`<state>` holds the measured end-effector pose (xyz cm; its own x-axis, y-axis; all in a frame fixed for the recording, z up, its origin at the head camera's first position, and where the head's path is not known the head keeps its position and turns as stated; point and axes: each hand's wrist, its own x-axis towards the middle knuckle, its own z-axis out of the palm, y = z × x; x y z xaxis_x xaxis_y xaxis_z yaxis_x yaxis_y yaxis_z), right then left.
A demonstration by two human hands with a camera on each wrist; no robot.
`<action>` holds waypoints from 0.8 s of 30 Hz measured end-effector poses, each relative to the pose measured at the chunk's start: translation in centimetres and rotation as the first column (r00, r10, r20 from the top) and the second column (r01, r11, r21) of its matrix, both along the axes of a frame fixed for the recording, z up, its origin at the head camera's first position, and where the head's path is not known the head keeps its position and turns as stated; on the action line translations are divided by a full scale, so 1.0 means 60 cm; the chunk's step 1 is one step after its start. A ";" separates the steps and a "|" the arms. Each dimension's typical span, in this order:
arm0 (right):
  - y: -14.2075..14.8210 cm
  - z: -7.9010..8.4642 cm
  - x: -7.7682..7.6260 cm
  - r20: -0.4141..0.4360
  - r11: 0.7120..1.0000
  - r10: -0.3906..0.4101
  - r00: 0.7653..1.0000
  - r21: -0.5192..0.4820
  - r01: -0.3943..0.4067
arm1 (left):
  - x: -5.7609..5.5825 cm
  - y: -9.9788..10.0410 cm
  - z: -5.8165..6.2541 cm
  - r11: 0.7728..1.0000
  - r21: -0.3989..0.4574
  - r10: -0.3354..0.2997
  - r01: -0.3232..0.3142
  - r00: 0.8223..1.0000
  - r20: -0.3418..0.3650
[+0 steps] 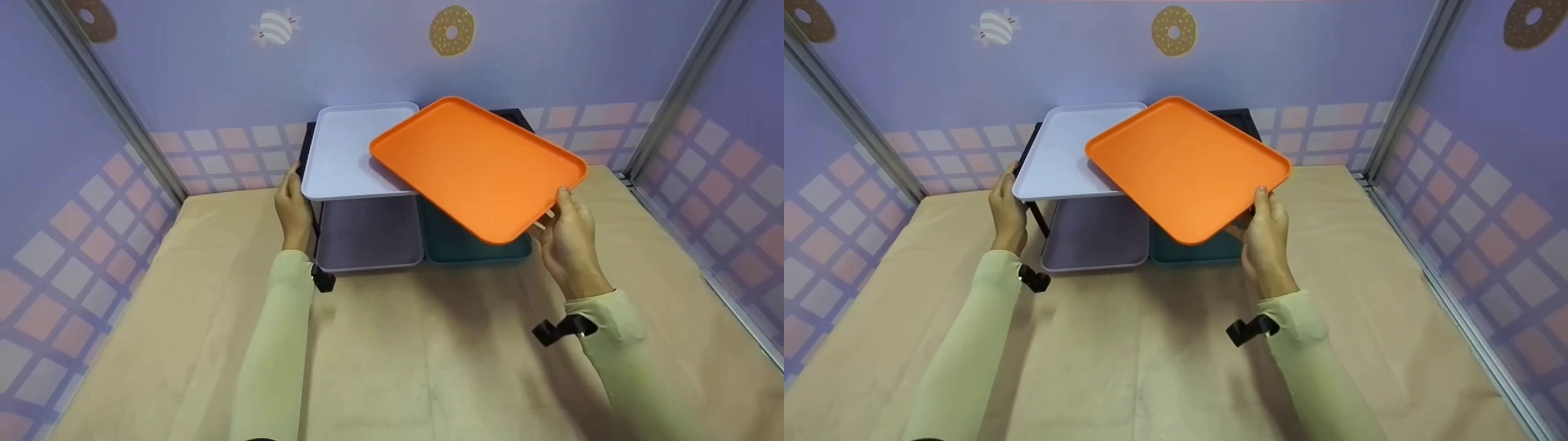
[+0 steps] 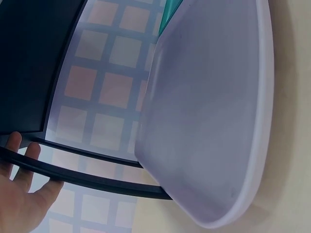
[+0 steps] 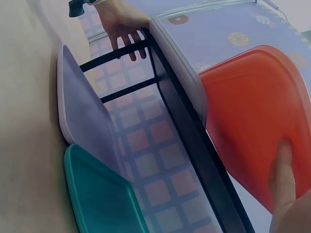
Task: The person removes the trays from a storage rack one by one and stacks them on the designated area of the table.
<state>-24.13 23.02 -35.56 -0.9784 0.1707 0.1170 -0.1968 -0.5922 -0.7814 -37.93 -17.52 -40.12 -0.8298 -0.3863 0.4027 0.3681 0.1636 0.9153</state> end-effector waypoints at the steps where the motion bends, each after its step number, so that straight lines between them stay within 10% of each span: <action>1: 0.000 0.000 0.001 0.001 1.000 0.003 1.000 0.003 -0.003 | 0.000 0.000 0.000 1.000 0.001 0.001 -0.001 1.000 0.000; 24: 0.001 0.004 0.014 -0.018 0.999 0.012 1.000 0.032 -0.011 | -0.002 0.003 0.000 1.000 0.005 0.017 -0.017 1.000 -0.010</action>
<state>-23.29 23.11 -35.33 -0.9779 0.1555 0.1401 -0.2046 -0.5690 -0.7965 -38.04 -17.37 -40.15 -0.8194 -0.4019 0.4088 0.3740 0.1657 0.9125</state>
